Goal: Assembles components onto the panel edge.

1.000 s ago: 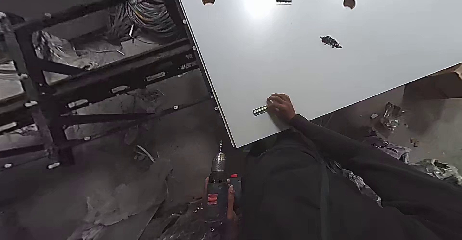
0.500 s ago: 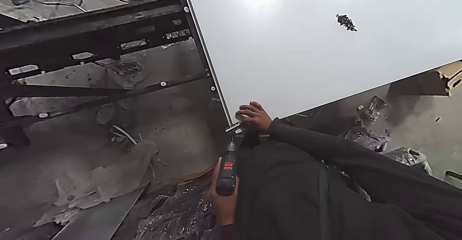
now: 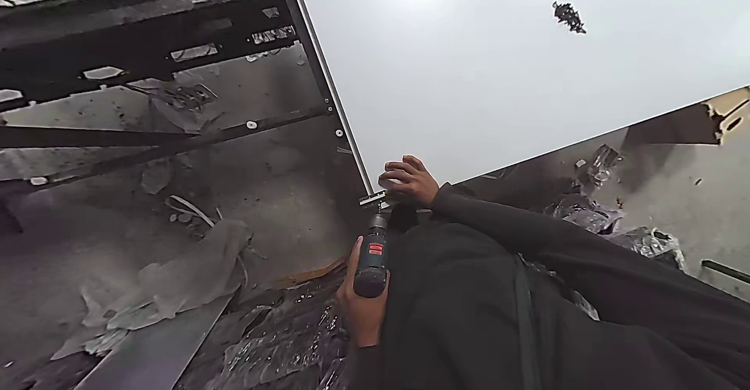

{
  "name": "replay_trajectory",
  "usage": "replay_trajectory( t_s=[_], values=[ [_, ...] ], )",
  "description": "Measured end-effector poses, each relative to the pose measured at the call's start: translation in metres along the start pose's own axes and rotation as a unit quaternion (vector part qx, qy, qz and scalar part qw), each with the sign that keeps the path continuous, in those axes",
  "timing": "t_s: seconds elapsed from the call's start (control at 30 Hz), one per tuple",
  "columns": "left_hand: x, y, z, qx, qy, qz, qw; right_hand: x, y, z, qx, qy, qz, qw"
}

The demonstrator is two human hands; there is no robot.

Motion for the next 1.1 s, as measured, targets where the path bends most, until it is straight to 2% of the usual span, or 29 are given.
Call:
replay_trajectory(
  t_s=[0.67, 1.1],
  values=[
    [0.001, -0.009, 0.002, -0.008, 0.007, -0.026, 1.000, 0.002, -0.002, -0.001, -0.006, -0.005, 0.018, 1.000],
    [0.002, -0.012, 0.012, 0.006, -0.053, -0.017, 0.998, 0.003, -0.003, 0.001, -0.008, -0.011, 0.011, 1.000]
  ],
)
Point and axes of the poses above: each hand's wrist, its own y-axis away from the middle knuckle, its own x-axis out of the back of the hand, z = x × y, the point moved 4 cm from there along -y, towards the middle knuckle, and after that the axes turned 14 degrees about x, right-handed, at the moved point
